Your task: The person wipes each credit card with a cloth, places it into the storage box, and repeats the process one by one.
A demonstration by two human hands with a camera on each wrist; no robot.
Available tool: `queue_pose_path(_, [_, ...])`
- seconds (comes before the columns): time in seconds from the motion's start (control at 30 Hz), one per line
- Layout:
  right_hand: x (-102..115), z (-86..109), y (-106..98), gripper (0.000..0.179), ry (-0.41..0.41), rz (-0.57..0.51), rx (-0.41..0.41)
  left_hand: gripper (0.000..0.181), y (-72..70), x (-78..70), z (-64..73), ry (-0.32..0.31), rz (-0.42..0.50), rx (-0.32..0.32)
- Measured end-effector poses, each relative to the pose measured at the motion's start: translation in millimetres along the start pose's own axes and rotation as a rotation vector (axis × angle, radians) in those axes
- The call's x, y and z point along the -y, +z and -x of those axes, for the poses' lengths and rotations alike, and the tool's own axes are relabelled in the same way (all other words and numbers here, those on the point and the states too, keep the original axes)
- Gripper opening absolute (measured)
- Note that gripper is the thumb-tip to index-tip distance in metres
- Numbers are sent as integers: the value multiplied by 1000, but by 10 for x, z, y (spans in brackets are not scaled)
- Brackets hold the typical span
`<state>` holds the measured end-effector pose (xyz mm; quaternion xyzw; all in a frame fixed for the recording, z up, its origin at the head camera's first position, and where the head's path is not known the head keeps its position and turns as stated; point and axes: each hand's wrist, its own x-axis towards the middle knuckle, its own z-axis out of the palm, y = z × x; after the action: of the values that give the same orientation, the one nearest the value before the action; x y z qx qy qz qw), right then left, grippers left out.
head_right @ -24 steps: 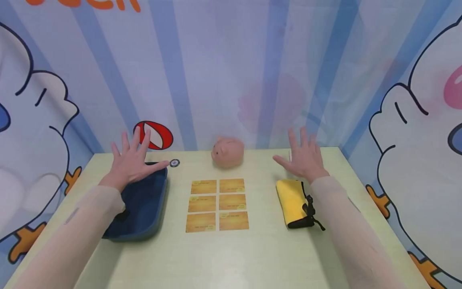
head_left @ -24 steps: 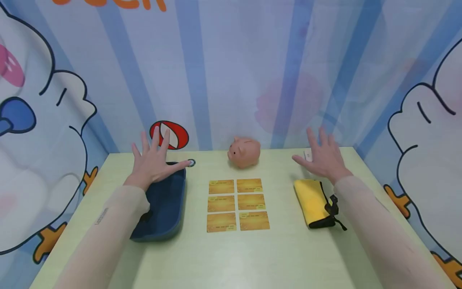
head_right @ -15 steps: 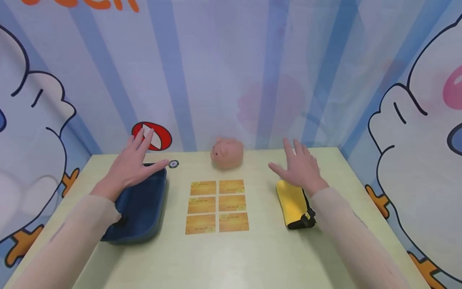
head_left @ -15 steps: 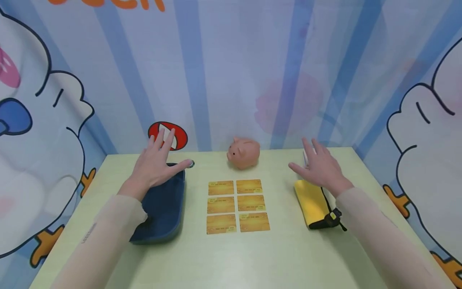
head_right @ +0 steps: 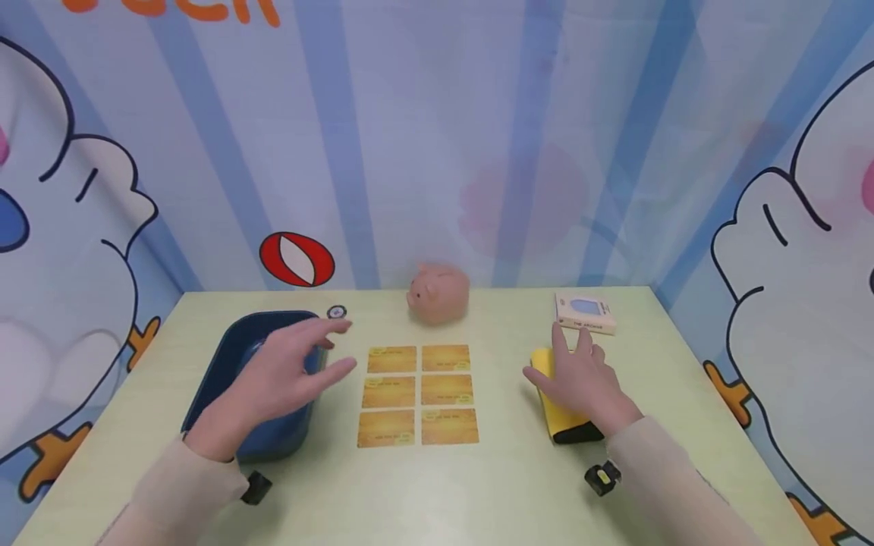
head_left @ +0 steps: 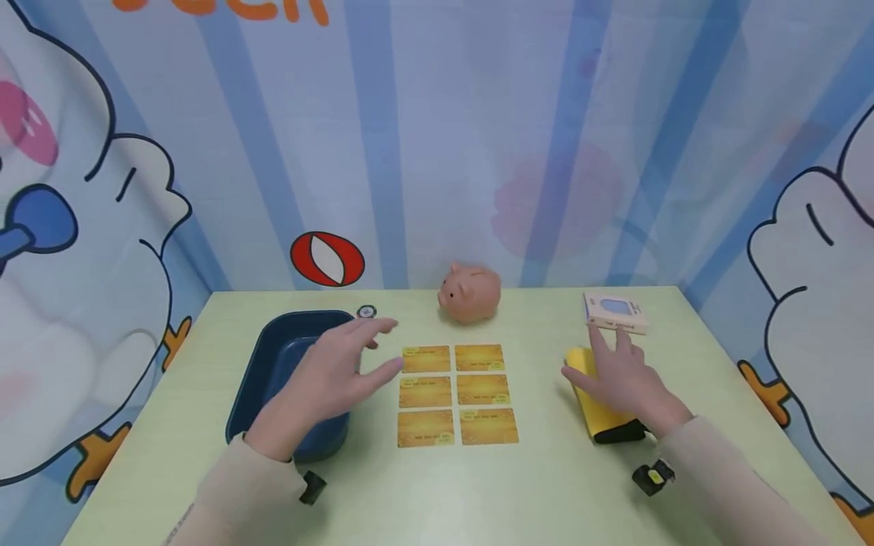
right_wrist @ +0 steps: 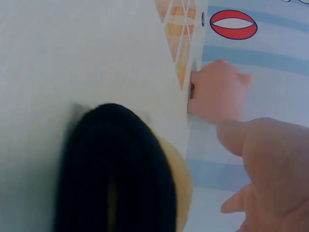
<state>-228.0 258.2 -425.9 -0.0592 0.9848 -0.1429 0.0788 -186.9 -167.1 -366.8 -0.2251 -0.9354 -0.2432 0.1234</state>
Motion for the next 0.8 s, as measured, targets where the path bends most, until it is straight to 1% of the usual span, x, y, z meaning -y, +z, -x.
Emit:
queue_pose_path(0.07, [-15,60,54,107,28,-2,19,51,75,-129,72,31,24,29])
queue_pose_path(0.17, [-33,124,132,108,57,-2,50,45,174,-277,158,63,57,83])
queue_pose_path(0.3, [-38,168,205,107,65,-20,74,40,291,-389,221,64,103,147])
queue_pose_path(0.43, [-15,168,268,105,57,-38,74,37,434,-389,272,42,128,213])
queue_pose_path(0.53, [-12,163,305,103,56,-41,54,35,543,-358,312,33,163,280])
queue_pose_path(0.63, [-11,158,343,101,65,-38,32,35,633,-323,351,27,189,324])
queue_pose_path(0.73, [-11,146,387,98,83,-37,13,36,713,-286,389,17,176,327])
queue_pose_path(0.8, [-11,139,413,95,95,-29,0,35,772,-262,419,11,146,308])
